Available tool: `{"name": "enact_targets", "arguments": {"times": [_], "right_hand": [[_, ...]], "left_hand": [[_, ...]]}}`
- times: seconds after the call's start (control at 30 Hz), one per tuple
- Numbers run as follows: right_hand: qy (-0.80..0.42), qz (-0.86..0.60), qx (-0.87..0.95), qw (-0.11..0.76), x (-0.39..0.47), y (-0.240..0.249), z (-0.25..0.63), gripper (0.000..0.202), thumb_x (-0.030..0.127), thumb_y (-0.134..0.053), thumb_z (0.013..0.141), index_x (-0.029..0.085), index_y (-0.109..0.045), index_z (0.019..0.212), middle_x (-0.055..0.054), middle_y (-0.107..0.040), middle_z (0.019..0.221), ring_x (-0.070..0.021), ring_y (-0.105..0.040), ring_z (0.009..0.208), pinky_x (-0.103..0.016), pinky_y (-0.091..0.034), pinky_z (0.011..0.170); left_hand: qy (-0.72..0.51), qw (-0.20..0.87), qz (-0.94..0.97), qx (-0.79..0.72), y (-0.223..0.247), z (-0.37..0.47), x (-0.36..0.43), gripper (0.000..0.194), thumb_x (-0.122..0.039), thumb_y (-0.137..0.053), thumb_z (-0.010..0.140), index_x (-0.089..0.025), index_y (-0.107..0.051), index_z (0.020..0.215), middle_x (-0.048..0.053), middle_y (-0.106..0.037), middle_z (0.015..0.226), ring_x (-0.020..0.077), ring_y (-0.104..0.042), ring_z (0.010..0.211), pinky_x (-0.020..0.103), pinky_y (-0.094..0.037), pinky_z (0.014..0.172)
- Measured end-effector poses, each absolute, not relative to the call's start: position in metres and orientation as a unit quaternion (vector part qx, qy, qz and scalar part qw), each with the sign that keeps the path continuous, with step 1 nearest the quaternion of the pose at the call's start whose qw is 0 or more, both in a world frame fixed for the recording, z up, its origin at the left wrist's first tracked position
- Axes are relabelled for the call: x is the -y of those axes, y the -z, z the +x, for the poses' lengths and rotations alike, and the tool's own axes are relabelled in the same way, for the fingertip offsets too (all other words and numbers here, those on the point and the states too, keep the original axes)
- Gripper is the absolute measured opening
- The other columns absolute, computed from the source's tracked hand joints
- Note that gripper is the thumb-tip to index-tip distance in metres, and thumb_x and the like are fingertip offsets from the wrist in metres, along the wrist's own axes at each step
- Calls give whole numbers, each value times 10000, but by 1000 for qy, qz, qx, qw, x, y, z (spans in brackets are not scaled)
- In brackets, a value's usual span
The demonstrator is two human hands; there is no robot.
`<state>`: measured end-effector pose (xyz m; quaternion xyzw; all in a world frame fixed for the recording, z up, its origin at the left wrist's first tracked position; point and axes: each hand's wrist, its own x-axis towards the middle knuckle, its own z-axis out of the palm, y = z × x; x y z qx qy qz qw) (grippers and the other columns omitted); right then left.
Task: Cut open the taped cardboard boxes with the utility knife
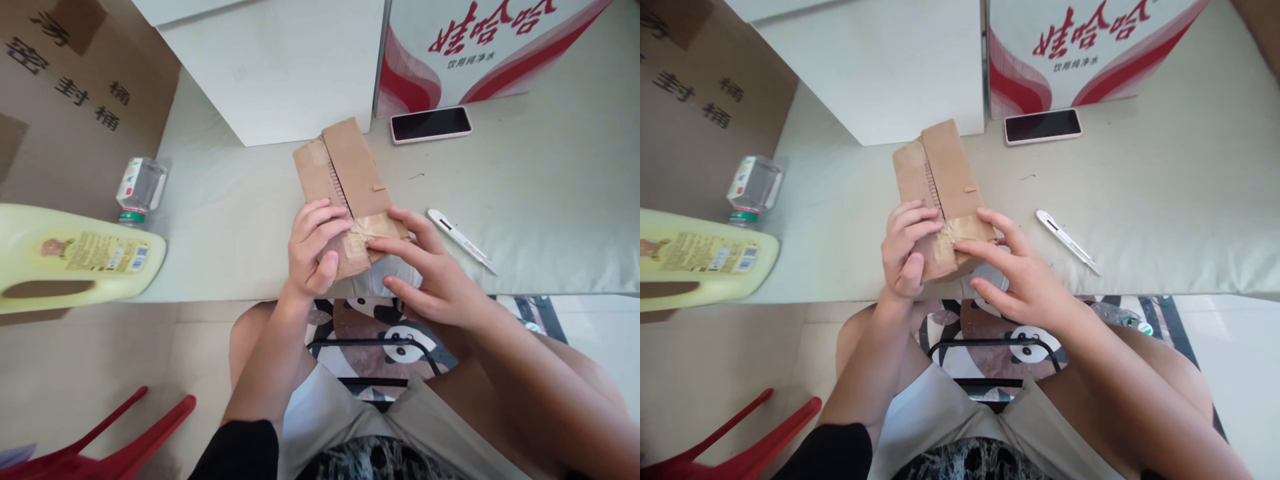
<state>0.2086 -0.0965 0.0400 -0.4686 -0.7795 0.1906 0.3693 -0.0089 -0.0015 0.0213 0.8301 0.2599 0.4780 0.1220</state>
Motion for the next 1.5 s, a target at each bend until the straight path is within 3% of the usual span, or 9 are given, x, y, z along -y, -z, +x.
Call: {"name": "enact_targets", "arguments": {"times": [0.27, 0.47, 0.7, 0.77, 0.9, 1.0, 1.1, 1.17, 1.5], "right_hand": [[-184, -470, 776, 378, 96, -41, 207, 399, 273, -593, 965, 248, -578, 1363, -156, -355, 1578, -304, -415, 1486, -450, -525, 1098], [-188, -475, 773, 376, 96, -41, 207, 395, 260, -598, 959, 234, -586, 1353, -161, -362, 1571, -304, -433, 1472, -444, -526, 1094], [-183, -477, 770, 383, 96, -42, 206, 386, 274, -592, 954, 236, -616, 1336, -161, -412, 1575, -317, -468, 1455, -472, -538, 1072], [-182, -484, 752, 408, 95, -45, 210, 373, 271, -601, 938, 239, -631, 1308, -153, -528, 1498, -297, -564, 1366, -455, -561, 1031], [-118, -641, 605, 457, 90, -51, 230, 246, 287, -580, 889, 234, -678, 1109, -72, -751, 1041, -205, -724, 879, -377, -606, 792], [-114, -781, 528, 313, 84, -52, 251, 289, 396, -574, 833, 225, -686, 1037, -71, -758, 954, -221, -688, 739, -409, -567, 704], [-157, -827, 532, 88, 80, -44, 270, 427, 465, -555, 835, 214, -678, 1159, -123, -753, 1068, -290, -695, 799, -448, -526, 686], [-164, -828, 536, 9, 80, -37, 277, 494, 494, -536, 856, 208, -656, 1240, -153, -729, 1168, -318, -700, 853, -432, -507, 654], [-183, -759, 624, -40, 72, -28, 258, 346, 328, -485, 876, 248, -689, 1144, -93, -752, 1082, -290, -694, 865, -335, -379, 550]], "left_hand": [[-505, 127, 828, -209, -14, -9, -4, 447, -511, -342, 1003, -285, -596, 1293, 69, -706, 1228, 257, -644, 1162, 533, -453, 1131], [-447, 111, 847, -264, -20, -12, 0, 553, -536, -259, 1021, -242, -714, 1134, 99, -701, 1197, 285, -610, 1187, 550, -457, 1116], [-467, 114, 838, -260, -20, -10, 0, 537, -510, -278, 1022, -217, -704, 1167, 100, -725, 1182, 286, -631, 1176, 545, -465, 1116], [-478, 119, 834, -247, -20, -11, -1, 502, -481, -307, 1021, -217, -702, 1182, 99, -726, 1195, 283, -634, 1176, 540, -469, 1115], [-490, 130, 830, -231, -20, -11, -2, 477, -466, -334, 1018, -218, -710, 1176, 99, -728, 1194, 280, -639, 1159, 534, -466, 1117], [-496, 136, 828, -224, -19, -10, -2, 490, -470, -326, 1023, -222, -703, 1214, 100, -721, 1199, 274, -634, 1159, 521, -458, 1121], [-505, 138, 827, -204, -19, -9, -4, 494, -464, -338, 1023, -234, -669, 1309, 95, -711, 1208, 263, -627, 1145, 503, -463, 1108], [-497, 138, 834, -197, -20, -9, -4, 469, -446, -361, 1020, -249, -686, 1294, 92, -702, 1209, 261, -617, 1146, 499, -469, 1093], [-461, 147, 843, -235, -25, -12, -2, 480, -467, -356, 1009, -231, -738, 1177, 114, -707, 1180, 293, -610, 1141, 545, -469, 1084]]}}
